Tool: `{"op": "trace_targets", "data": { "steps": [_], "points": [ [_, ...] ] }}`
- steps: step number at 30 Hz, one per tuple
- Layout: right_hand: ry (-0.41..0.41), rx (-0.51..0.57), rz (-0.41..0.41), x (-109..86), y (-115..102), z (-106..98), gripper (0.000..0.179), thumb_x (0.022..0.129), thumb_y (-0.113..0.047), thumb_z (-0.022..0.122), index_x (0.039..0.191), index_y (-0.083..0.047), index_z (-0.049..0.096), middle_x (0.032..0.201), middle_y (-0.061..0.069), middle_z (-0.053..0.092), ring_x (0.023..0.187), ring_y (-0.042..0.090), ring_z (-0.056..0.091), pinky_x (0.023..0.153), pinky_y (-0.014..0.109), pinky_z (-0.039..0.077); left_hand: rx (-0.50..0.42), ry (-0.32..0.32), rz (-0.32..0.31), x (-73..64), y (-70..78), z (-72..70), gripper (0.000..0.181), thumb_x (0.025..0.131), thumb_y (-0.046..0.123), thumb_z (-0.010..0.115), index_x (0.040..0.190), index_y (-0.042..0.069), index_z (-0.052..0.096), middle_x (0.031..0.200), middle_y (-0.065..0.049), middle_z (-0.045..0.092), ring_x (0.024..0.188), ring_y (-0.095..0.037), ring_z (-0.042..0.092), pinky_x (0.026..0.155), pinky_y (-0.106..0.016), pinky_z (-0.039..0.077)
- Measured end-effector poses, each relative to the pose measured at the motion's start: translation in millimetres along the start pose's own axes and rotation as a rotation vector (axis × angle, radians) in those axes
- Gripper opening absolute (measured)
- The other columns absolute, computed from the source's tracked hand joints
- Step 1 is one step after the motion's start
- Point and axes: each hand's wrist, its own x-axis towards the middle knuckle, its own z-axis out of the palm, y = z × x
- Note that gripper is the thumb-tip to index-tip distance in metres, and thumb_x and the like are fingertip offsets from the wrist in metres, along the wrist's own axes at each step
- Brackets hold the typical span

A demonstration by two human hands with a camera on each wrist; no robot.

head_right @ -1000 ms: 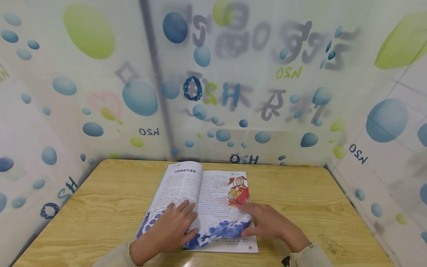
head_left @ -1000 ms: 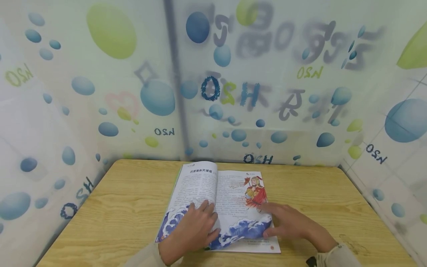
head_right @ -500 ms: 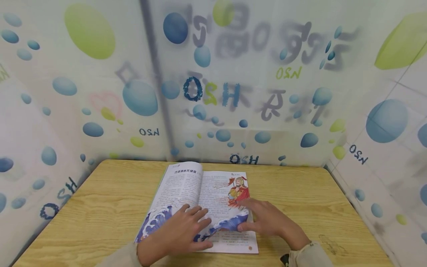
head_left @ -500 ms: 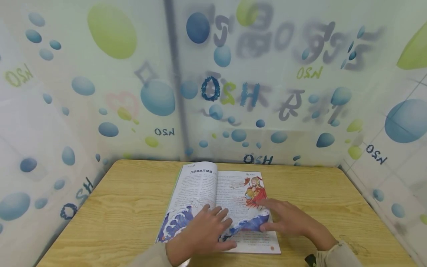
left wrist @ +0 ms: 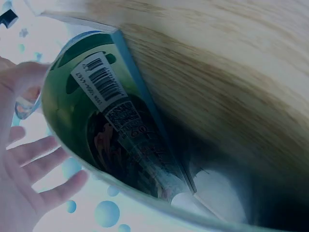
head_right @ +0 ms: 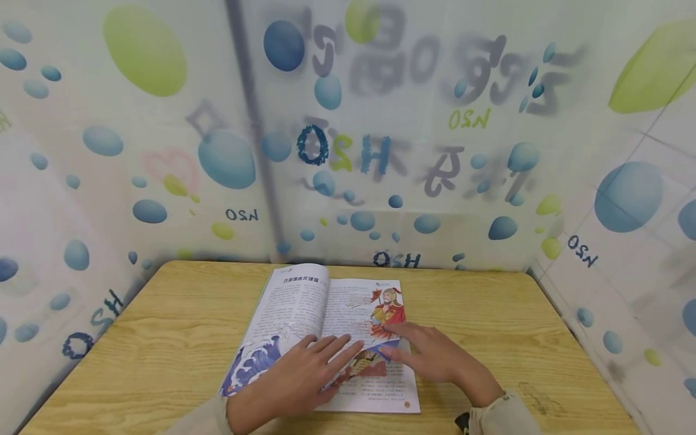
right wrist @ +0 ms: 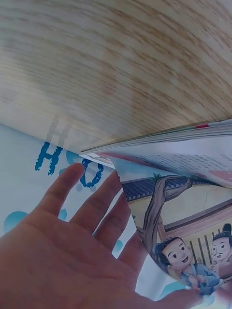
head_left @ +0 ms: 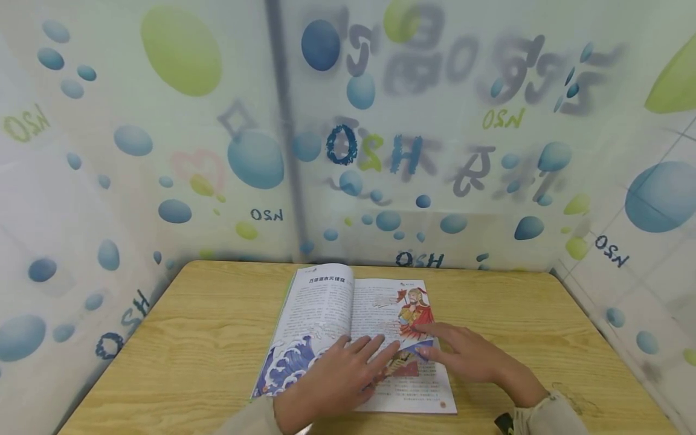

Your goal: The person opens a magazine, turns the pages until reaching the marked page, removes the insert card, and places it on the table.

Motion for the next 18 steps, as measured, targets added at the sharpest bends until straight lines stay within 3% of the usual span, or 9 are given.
{"op": "trace_targets", "data": {
  "steps": [3,8,13,18],
  "points": [
    [0.005,0.007,-0.006,-0.7,0.2,0.6,0.051,0.106,-0.044,0.040,0.144,-0.013,0.053,0.144,0.010,0.054,0.134,0.038,0.047,0.104,0.062,0.038,0.030,0.054,0.024,-1.9,0.0,0.4,0.076,0.093,0.036,0.068,0.157,0.024,0.028,0.155,-0.003,0.042,0.133,-0.019,0.051,0.097,-0.044,0.051],
    [0.014,0.048,0.012,-2.0,-0.9,-0.8,0.050,0.109,-0.039,0.031,0.146,-0.012,0.050,0.146,0.012,0.052,0.136,0.039,0.044,0.106,0.063,0.035,0.093,0.105,0.087,-3.9,-0.2,1.3,0.075,0.093,0.029,0.069,0.157,0.025,0.029,0.163,-0.002,0.026,0.145,-0.020,0.034,0.108,-0.044,0.042],
    [0.017,0.046,0.051,-2.4,-1.9,-2.5,0.054,0.109,-0.038,0.026,0.149,-0.007,0.045,0.148,0.019,0.048,0.137,0.045,0.040,0.107,0.065,0.032,0.155,0.113,0.127,-6.4,-0.2,1.0,0.072,0.094,0.025,0.068,0.156,0.027,0.031,0.164,0.000,0.023,0.150,-0.020,0.021,0.114,-0.045,0.033],
    [0.028,0.042,0.049,-1.2,-0.5,-0.9,0.054,0.109,-0.039,0.030,0.150,-0.007,0.044,0.150,0.018,0.046,0.139,0.043,0.039,0.108,0.063,0.032,0.247,0.097,0.155,-7.6,-0.8,2.7,0.073,0.095,0.029,0.067,0.157,0.027,0.030,0.164,0.000,0.025,0.151,-0.021,0.018,0.118,-0.047,0.025]
  ]
}}
